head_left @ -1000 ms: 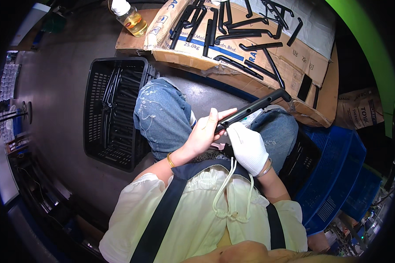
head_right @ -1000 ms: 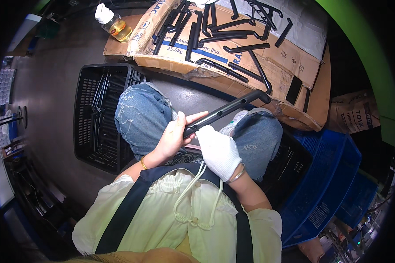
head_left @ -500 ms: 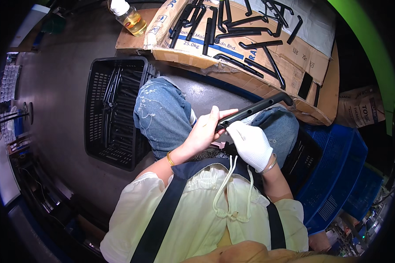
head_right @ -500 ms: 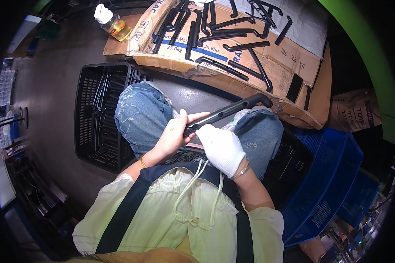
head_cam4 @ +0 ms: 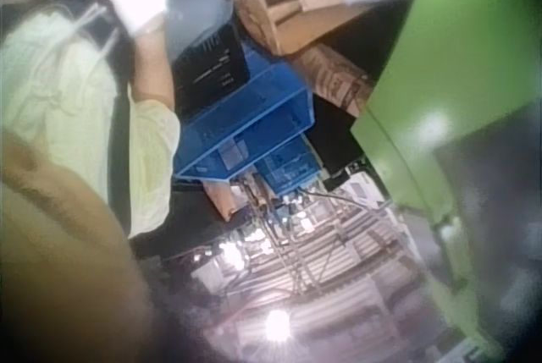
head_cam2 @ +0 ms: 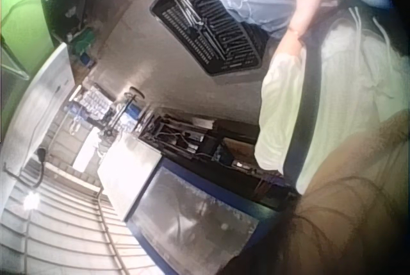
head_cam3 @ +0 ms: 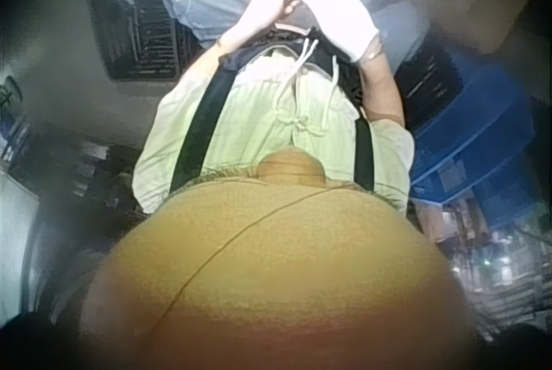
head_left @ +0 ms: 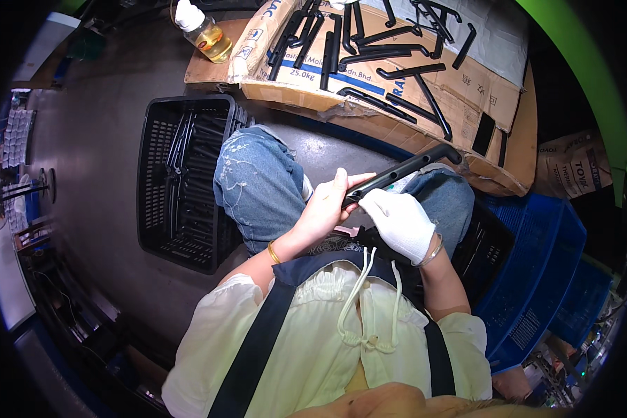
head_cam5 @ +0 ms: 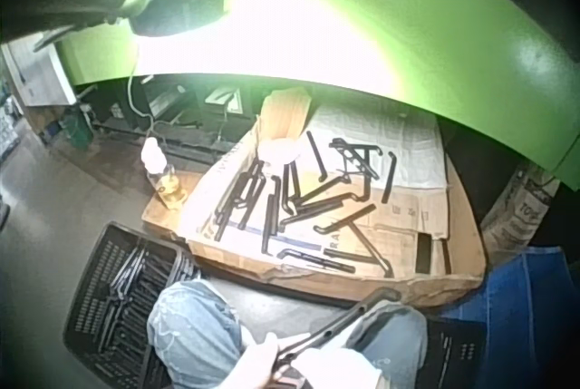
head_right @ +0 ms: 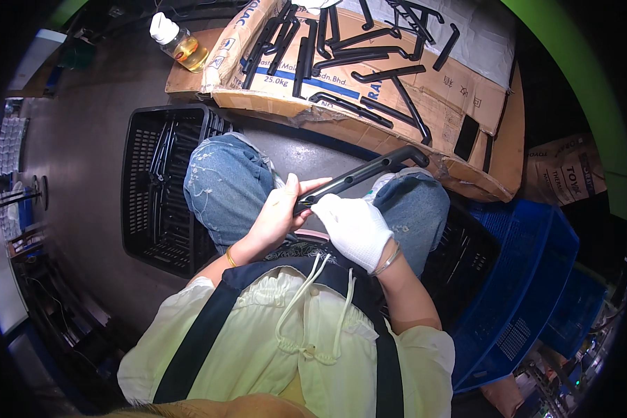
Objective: Attaching plastic end-caps to black metal furniture legs and organizing them in a basket.
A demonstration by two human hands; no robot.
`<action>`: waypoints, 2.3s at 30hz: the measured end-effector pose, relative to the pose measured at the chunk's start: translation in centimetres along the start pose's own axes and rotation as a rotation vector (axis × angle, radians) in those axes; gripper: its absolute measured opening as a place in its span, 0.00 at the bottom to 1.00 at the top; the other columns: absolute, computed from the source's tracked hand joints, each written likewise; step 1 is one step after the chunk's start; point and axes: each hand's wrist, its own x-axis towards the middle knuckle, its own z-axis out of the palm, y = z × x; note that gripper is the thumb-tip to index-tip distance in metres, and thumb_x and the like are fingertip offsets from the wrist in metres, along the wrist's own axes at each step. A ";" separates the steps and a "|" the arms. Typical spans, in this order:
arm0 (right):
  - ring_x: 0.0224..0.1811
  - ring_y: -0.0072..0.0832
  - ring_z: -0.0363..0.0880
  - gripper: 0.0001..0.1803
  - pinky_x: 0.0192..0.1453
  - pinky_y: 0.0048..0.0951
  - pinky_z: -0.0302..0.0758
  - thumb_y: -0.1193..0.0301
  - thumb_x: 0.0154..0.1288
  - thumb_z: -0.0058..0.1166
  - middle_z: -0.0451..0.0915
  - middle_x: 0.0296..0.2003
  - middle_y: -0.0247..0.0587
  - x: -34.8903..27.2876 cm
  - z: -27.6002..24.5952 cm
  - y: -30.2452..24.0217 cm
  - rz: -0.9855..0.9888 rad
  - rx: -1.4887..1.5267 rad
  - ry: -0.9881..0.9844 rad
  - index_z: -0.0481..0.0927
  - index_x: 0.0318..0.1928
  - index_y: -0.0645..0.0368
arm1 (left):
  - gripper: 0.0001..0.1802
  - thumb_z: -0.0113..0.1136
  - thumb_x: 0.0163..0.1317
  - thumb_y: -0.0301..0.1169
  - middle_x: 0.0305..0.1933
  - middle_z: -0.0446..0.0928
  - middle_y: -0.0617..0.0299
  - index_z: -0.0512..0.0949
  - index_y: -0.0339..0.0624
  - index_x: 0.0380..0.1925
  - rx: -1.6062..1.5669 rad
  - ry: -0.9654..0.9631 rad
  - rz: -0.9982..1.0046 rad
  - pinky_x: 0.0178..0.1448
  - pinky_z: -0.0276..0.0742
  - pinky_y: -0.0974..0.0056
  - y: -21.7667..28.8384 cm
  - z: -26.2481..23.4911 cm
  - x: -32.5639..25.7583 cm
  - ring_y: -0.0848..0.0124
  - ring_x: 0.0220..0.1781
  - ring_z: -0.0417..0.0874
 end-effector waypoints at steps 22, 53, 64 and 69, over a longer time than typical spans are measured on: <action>0.18 0.13 0.70 0.13 0.20 0.21 0.65 0.67 0.66 0.63 0.73 0.20 0.24 3.3 3.1 0.0 0.831 1.132 0.705 0.78 0.45 0.62 | 0.21 0.37 0.78 0.49 0.28 0.65 0.69 0.68 0.48 0.57 -0.505 -0.036 -0.052 0.22 0.52 0.77 -0.4 2.4 -1.4 0.84 0.18 0.55; 0.37 0.41 0.79 0.08 0.39 0.39 0.79 0.71 0.66 0.48 0.77 0.34 0.44 0.8 2.4 -2.0 0.280 0.272 0.379 0.77 0.41 0.61 | 0.21 0.41 0.78 0.37 0.33 0.68 0.66 0.62 0.43 0.66 -0.159 -0.001 0.096 0.22 0.63 0.76 -1.3 -1.2 -0.7 0.82 0.25 0.66; 0.33 0.38 0.81 0.07 0.32 0.39 0.79 0.67 0.69 0.48 0.76 0.33 0.40 0.8 2.7 -3.4 0.298 0.156 0.274 0.77 0.38 0.55 | 0.24 0.41 0.78 0.36 0.23 0.66 0.69 0.58 0.43 0.70 -0.010 0.002 0.165 0.23 0.63 0.76 -1.3 -1.1 -1.3 0.82 0.19 0.63; 0.33 0.38 0.81 0.08 0.32 0.39 0.79 0.66 0.69 0.48 0.76 0.33 0.39 0.9 2.7 -3.4 0.326 0.177 0.228 0.77 0.38 0.55 | 0.24 0.42 0.78 0.36 0.22 0.65 0.69 0.58 0.43 0.70 0.027 0.027 0.163 0.22 0.61 0.76 -1.3 -0.9 -1.3 0.82 0.19 0.63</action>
